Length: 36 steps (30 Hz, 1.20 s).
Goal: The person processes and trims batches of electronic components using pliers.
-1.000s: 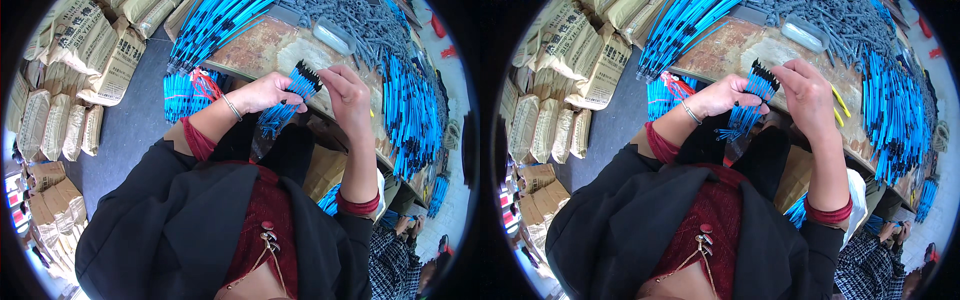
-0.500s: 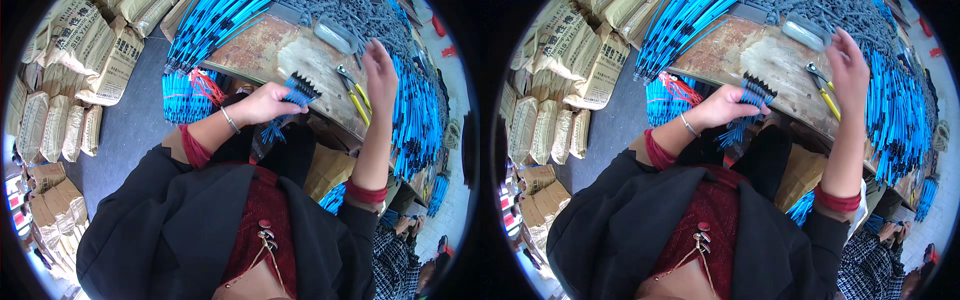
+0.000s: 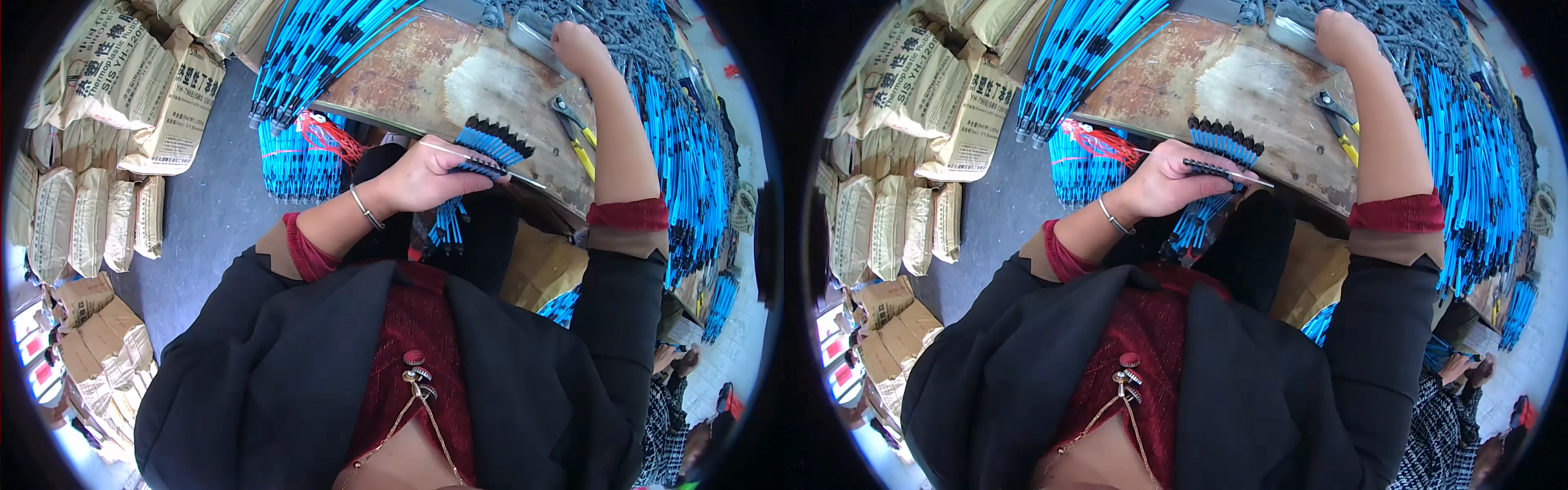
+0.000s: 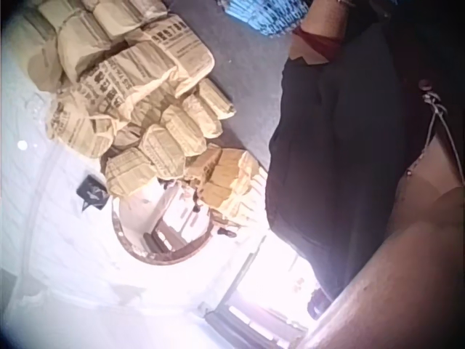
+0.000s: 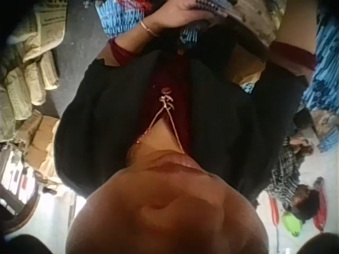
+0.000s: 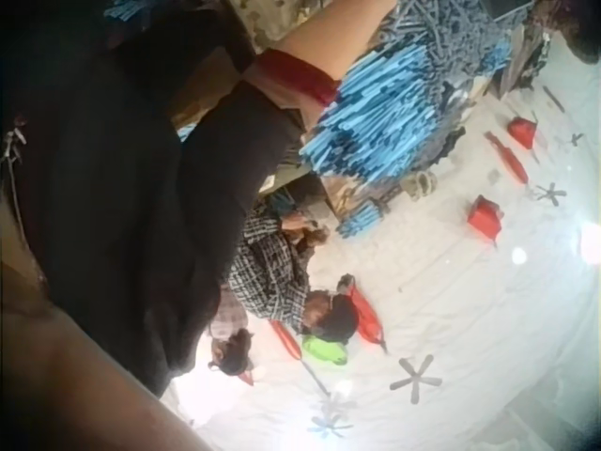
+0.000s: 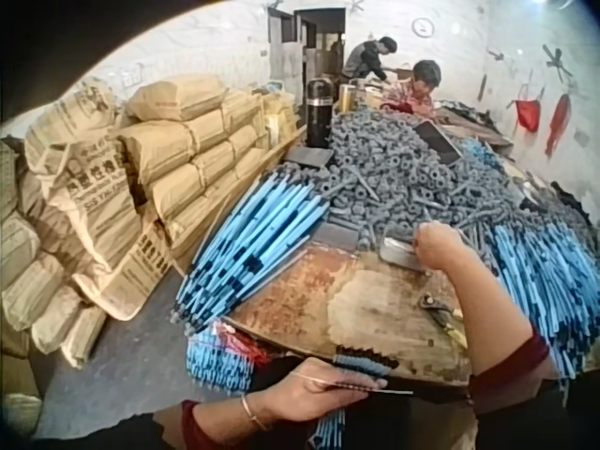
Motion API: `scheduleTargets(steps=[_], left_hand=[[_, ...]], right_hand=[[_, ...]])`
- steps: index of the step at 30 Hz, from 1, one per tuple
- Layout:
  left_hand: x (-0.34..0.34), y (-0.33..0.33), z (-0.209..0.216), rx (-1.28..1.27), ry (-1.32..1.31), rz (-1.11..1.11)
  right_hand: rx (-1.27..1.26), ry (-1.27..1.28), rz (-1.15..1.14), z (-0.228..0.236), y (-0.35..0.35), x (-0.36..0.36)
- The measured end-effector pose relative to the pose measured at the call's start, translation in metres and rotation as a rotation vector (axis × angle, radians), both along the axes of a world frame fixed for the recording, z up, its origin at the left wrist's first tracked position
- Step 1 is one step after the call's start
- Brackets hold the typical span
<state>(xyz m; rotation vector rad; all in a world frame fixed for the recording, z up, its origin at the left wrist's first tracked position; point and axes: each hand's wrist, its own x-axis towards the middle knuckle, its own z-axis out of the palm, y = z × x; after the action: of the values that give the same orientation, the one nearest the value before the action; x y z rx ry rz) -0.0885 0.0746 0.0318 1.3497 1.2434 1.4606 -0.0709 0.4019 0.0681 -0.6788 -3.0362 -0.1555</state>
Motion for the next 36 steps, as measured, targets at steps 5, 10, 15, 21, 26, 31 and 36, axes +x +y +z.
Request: scheduleTargets(steps=[5,10,15,21,26,31,36], left_hand=[[0.006,-0.001,0.000,-0.058,-0.071,-0.012],[0.008,-0.005,-0.002,0.000,-0.076,0.001],[0.011,-0.001,0.003,0.025,-0.009,-0.024],[0.011,-0.004,-0.001,-0.021,-0.066,0.049],[0.015,-0.001,-0.001,0.023,-0.097,0.067],[0.016,0.001,-0.001,0.029,-0.103,0.080],[0.015,0.001,0.000,0.031,-0.103,0.079]], right_hand=[[-0.103,0.048,0.061,-0.011,0.015,0.000],[0.005,0.084,0.033,-0.001,0.007,0.004],[-0.006,0.403,-0.060,0.025,-0.023,0.040],[-1.156,0.885,-0.039,0.080,-0.159,0.126],[-0.697,0.751,0.172,0.067,-0.206,0.163],[-0.412,0.784,0.090,0.061,-0.218,0.166],[-0.378,0.801,0.090,0.061,-0.218,0.163]])
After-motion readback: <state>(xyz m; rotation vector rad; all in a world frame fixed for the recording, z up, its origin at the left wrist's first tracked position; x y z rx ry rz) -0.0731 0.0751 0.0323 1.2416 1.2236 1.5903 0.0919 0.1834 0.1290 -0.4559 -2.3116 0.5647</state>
